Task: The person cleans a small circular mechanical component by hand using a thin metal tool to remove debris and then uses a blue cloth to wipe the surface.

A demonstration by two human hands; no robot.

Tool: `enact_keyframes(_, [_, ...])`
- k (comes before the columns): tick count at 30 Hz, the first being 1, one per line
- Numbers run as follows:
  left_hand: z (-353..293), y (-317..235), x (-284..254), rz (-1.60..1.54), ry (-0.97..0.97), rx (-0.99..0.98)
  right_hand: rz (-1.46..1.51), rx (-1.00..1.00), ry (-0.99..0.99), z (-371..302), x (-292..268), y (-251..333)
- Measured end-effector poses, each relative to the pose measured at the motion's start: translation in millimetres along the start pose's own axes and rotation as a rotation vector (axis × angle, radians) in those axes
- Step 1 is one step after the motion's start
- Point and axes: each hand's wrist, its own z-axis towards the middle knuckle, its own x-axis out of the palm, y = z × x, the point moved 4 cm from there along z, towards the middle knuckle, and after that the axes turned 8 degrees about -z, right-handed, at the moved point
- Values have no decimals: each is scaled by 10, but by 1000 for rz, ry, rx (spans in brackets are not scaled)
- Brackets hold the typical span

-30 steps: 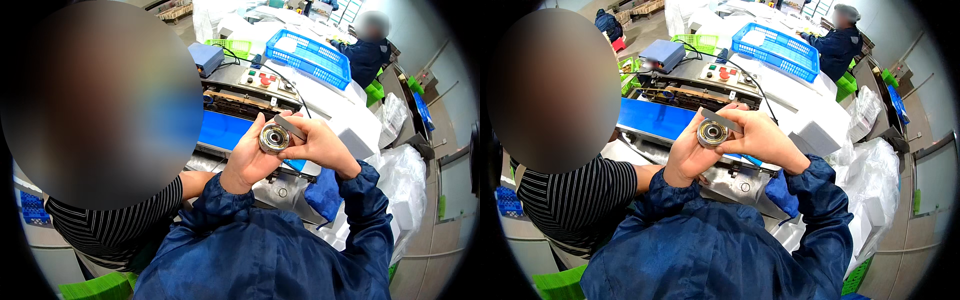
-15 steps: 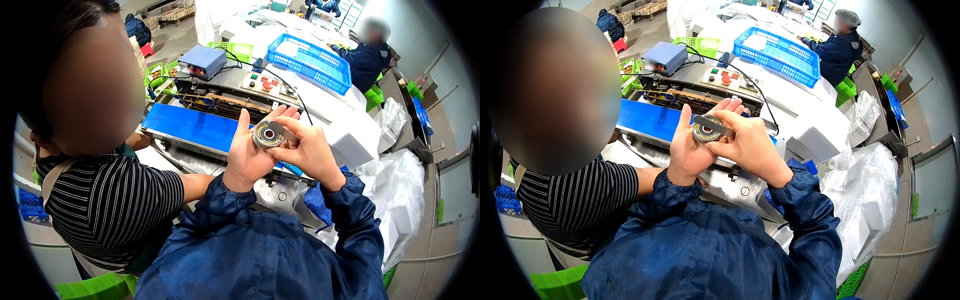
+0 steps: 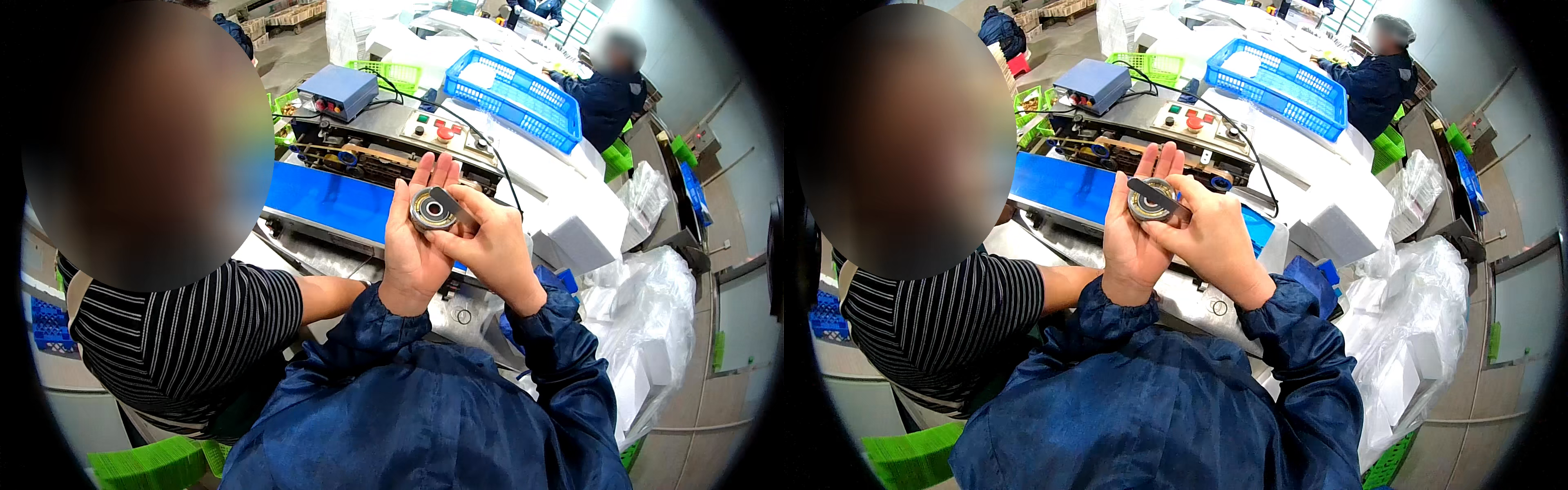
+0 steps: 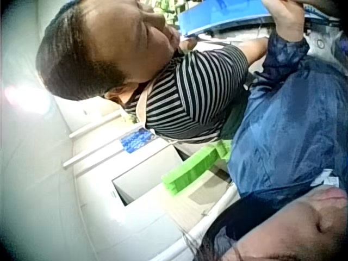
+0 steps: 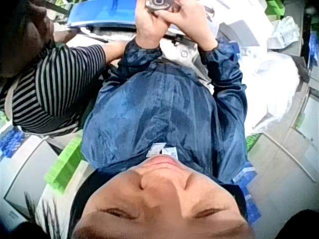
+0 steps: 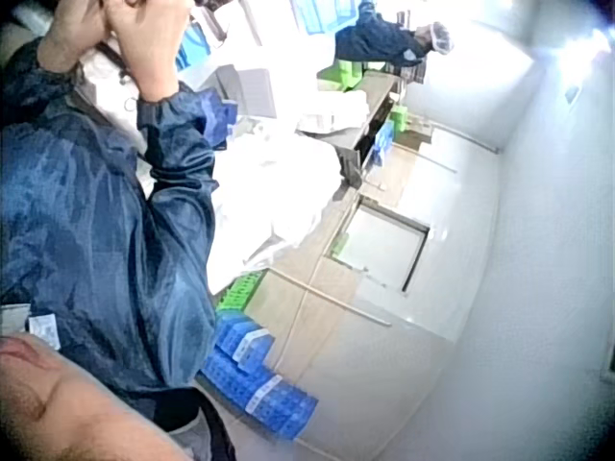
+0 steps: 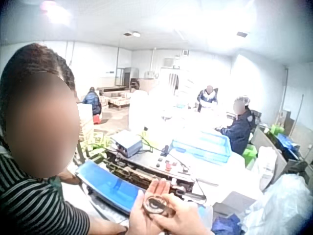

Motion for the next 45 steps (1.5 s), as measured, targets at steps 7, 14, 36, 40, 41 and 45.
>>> enact_keyframes(7, [21, 3, -68, -68, -110, -5, -34, 92, 140, 27, -66, -19])
enact_keyframes(14, [-25, 13, -54, -350, -253, -199, 369, 289, 112, 30, -362, -346])
enact_keyframes(36, [-62, 102, -38, -269, -234, -382, 447, 153, 208, -38, -240, -334])
enact_keyframes(40, [-64, 99, 44, -316, -335, -322, 678, 279, 128, -72, -377, -429])
enact_keyframes(41, [-58, 90, 26, -320, -334, -317, 763, 311, 77, -89, -430, -437])
enact_keyframes(45, [-48, 64, -21, -392, -319, -284, 1288, -92, -39, -121, -591, -374])
